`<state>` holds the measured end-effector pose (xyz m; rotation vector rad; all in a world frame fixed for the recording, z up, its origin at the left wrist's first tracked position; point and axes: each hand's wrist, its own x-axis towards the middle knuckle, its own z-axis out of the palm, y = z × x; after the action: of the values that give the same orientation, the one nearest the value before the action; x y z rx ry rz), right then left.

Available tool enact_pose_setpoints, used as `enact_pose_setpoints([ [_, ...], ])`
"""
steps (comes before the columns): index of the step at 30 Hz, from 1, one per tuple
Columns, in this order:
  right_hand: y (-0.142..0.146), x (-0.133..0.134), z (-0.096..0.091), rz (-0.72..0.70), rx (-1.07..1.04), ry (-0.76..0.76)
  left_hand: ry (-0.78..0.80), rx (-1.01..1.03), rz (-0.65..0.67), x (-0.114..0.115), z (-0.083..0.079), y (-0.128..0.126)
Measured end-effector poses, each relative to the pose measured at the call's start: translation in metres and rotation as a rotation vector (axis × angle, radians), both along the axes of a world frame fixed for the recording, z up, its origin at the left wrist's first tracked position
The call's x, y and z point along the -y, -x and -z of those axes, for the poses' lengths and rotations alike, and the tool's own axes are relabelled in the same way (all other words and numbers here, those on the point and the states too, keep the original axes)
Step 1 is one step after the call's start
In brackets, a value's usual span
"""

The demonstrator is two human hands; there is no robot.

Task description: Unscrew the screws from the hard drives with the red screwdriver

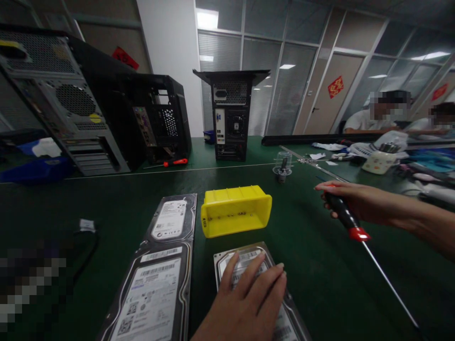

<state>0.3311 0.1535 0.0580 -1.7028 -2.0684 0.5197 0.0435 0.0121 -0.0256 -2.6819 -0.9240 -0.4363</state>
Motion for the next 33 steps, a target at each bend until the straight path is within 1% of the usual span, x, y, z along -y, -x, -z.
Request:
enact_pose_setpoints([
  [3, 0.010, -0.002, 0.018, -0.039, -0.094, 0.225, 0.000, -0.007, 0.000, 0.000, 0.001, 0.000],
  [4, 0.014, -0.003, 0.022, -0.039, -0.114, 0.267, 0.000, -0.010, 0.001, 0.000, 0.001, 0.000],
  [6, 0.019, -0.004, 0.030, -0.030, -0.127, 0.317, 0.000, -0.014, 0.001, -0.001, 0.001, 0.001],
  [8, 0.024, -0.006, 0.036, -0.021, -0.107, 0.333, 0.010, -0.011, -0.001, -0.001, 0.001, 0.001],
  [14, 0.036, -0.015, 0.050, -0.087, 0.033, 0.251, 0.004, -0.021, 0.005, -0.001, 0.003, 0.003],
  [21, 0.049, -0.016, 0.054, -0.169, 0.241, 0.123, -0.007, 0.001, 0.007, -0.002, 0.006, 0.004],
  [26, 0.055, -0.009, 0.057, -0.186, 0.342, 0.023, -0.015, -0.002, 0.006, -0.003, 0.006, 0.004],
  [33, 0.064, 0.001, 0.055, -0.161, 0.435, -0.102, -0.034, 0.011, 0.012, -0.003, 0.003, 0.002],
])
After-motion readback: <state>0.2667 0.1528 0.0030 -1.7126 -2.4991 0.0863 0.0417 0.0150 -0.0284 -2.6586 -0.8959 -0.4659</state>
